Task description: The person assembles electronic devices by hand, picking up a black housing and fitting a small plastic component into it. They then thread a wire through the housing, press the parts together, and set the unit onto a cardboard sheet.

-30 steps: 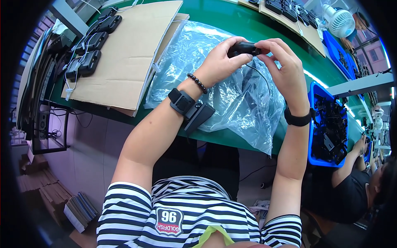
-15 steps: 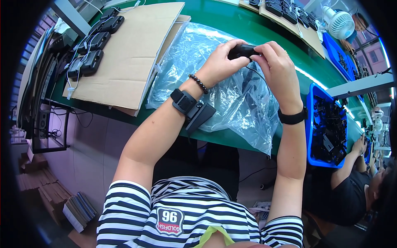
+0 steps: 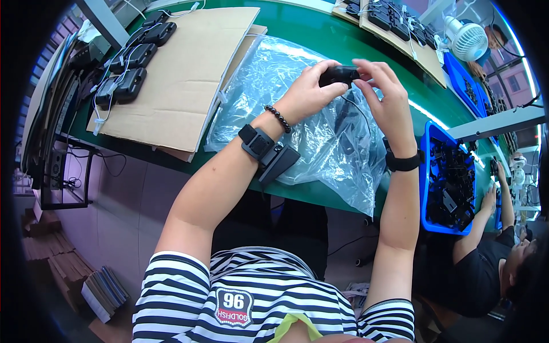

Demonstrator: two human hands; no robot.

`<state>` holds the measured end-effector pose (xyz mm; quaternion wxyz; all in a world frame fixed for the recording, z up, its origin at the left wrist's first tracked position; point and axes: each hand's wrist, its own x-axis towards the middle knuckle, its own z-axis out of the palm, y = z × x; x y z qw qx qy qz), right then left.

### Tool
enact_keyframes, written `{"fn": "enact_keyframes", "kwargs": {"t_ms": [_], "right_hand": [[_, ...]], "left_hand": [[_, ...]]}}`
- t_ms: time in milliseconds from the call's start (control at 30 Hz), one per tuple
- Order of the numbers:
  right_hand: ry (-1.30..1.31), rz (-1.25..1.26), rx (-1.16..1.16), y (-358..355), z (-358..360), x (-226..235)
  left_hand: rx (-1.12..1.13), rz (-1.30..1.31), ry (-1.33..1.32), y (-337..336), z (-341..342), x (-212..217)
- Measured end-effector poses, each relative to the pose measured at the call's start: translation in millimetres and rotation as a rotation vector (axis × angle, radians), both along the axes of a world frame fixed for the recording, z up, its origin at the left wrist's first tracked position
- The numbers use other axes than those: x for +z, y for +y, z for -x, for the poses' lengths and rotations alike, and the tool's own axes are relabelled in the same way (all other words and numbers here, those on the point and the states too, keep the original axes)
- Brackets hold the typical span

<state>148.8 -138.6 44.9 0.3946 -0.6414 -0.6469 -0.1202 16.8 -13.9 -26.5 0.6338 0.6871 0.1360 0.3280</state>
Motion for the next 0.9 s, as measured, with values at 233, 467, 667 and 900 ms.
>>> {"fn": "enact_keyframes", "kwargs": {"t_ms": [233, 467, 667, 900], "right_hand": [[-0.140, 0.046, -0.101, 2.2, -4.1, -5.9], [0.024, -0.065, 0.070, 4.0, -3.0, -5.1], [-0.096, 0.098, -0.147, 1.7, -8.3, -7.7], [-0.110, 0.353, -0.346, -1.4, 4.7, 1.4]], "left_hand": [[-0.072, 0.072, -0.022, -3.8, -0.1, 7.7], [-0.072, 0.120, -0.040, -5.2, -2.2, 5.6], [-0.096, 0.188, -0.019, -6.2, 0.2, 9.1], [-0.197, 0.323, 0.032, -5.6, 6.3, 15.0]]}}
